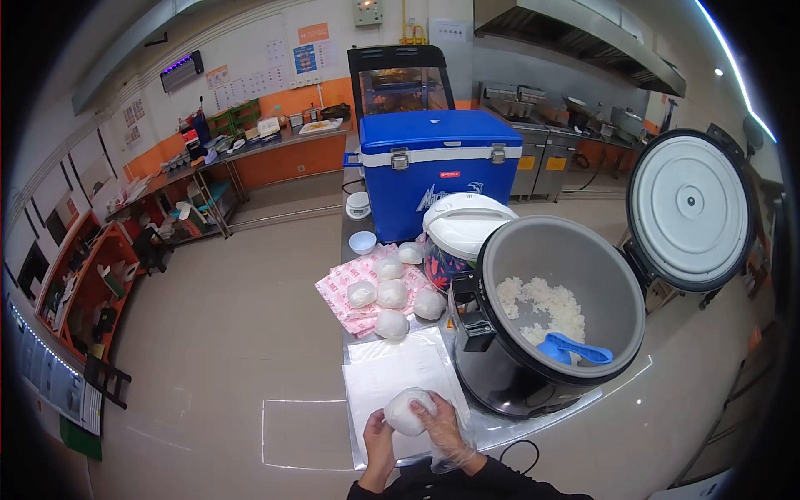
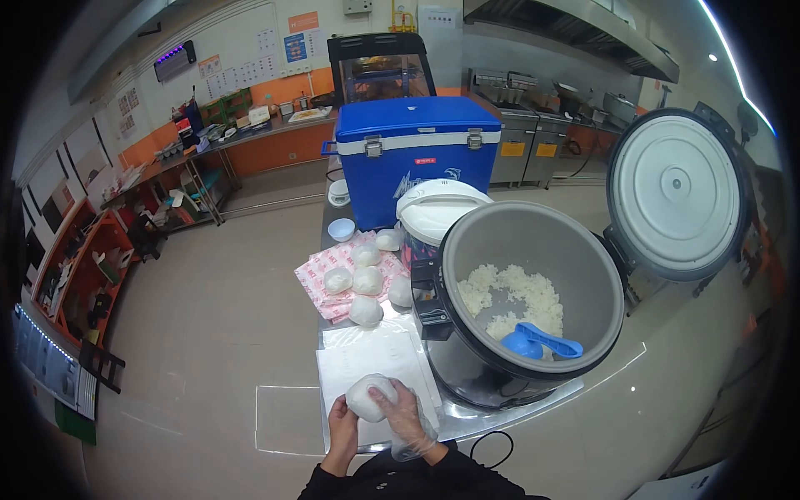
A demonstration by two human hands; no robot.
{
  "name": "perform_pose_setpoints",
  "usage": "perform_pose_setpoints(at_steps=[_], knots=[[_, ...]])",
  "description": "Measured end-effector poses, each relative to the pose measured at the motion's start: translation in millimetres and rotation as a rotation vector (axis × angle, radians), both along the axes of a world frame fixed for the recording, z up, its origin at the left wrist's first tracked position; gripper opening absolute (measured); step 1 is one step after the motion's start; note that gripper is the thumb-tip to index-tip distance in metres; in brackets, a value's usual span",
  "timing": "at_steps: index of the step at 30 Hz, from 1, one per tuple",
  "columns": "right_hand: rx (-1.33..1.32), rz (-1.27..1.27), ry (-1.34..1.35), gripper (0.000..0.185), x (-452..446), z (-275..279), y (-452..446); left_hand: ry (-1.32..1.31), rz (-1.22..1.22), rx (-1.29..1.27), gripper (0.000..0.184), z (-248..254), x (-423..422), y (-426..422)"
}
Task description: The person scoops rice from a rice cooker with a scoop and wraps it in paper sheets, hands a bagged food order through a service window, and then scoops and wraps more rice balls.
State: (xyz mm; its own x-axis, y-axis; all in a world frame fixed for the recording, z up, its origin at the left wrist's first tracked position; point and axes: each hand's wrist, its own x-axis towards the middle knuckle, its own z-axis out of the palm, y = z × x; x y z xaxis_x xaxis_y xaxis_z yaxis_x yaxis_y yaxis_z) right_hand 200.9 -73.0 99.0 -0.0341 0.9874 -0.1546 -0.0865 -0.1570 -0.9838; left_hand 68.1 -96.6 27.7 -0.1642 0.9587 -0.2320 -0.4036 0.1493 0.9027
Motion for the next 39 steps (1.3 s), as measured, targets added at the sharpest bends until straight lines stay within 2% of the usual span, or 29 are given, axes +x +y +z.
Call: perform_pose_setpoints(at_steps=[1,4,7,10,12,13,14,15,16,18,20,22,24,26,27,29,32,36,37,38,39], knots=[[0.022,-0.014,-0.031,0.041,-3,3,-1,0.066,0.007,0.045,0.032,14,1,0],[0.116,-0.131,0.000,0.043,-15,-11,1,-0.376,0.042,-0.048,0.036,22,3,-2],[0.317,-0.035,-0.565,0.047,-3,-16,15,-0.211,-0.034,0.070,0.044,28,20,-2],[0.618,-0.120,-1.069,0.046,14,45,6,-0.279,-0.113,-0.007,0.050,25,10,28],[0.532,-0.027,-0.985,0.040,41,110,-10,-0.284,-0.147,-0.029,0.053,-5,-1,71],[0.537,0.025,-0.889,0.038,60,146,-22,-0.102,-0.179,-0.074,0.059,-22,-9,98],[0.544,0.075,-0.793,0.036,79,180,-33,0.147,-0.112,-0.072,0.064,-12,-5,119],[0.557,0.040,-0.852,0.036,96,207,-39,0.237,-0.080,-0.091,0.067,12,6,136],[0.569,0.005,-0.909,0.036,109,227,-41,0.308,-0.162,-0.081,0.067,2,6,163],[0.583,-0.115,-1.230,0.033,131,260,-29,0.512,-0.182,-0.054,0.072,-32,18,211],[0.490,-0.173,-1.490,0.036,161,251,-1,0.775,-0.189,-0.025,0.076,-40,37,246],[0.277,0.057,-1.736,0.040,194,240,25,0.812,-0.189,-0.037,0.077,-69,46,273],[0.001,0.365,-1.783,0.037,232,204,58,0.872,-0.182,-0.044,0.077,-67,63,284],[0.004,0.602,-1.673,0.030,251,176,77,0.957,-0.164,-0.054,0.078,-48,72,280],[-0.040,0.645,-1.680,0.031,260,155,85,0.900,-0.203,-0.077,0.077,-47,76,283],[-0.125,0.738,-1.687,0.036,271,121,99,0.970,-0.195,-0.005,0.075,-71,83,297],[-0.026,0.949,-2.017,0.025,252,156,101,1.086,-0.211,0.024,0.063,-71,93,299],[0.107,0.539,-2.152,0.024,288,145,128,1.154,-0.260,0.041,0.055,-78,96,306],[0.109,0.421,-2.176,0.024,287,148,135,1.252,-0.176,0.187,0.056,-120,89,323],[0.112,0.301,-2.195,0.024,288,150,140,1.267,-0.144,0.218,0.057,-130,88,329],[0.482,0.171,-2.478,0.025,310,124,143,1.283,-0.112,0.248,0.058,-139,88,334]])
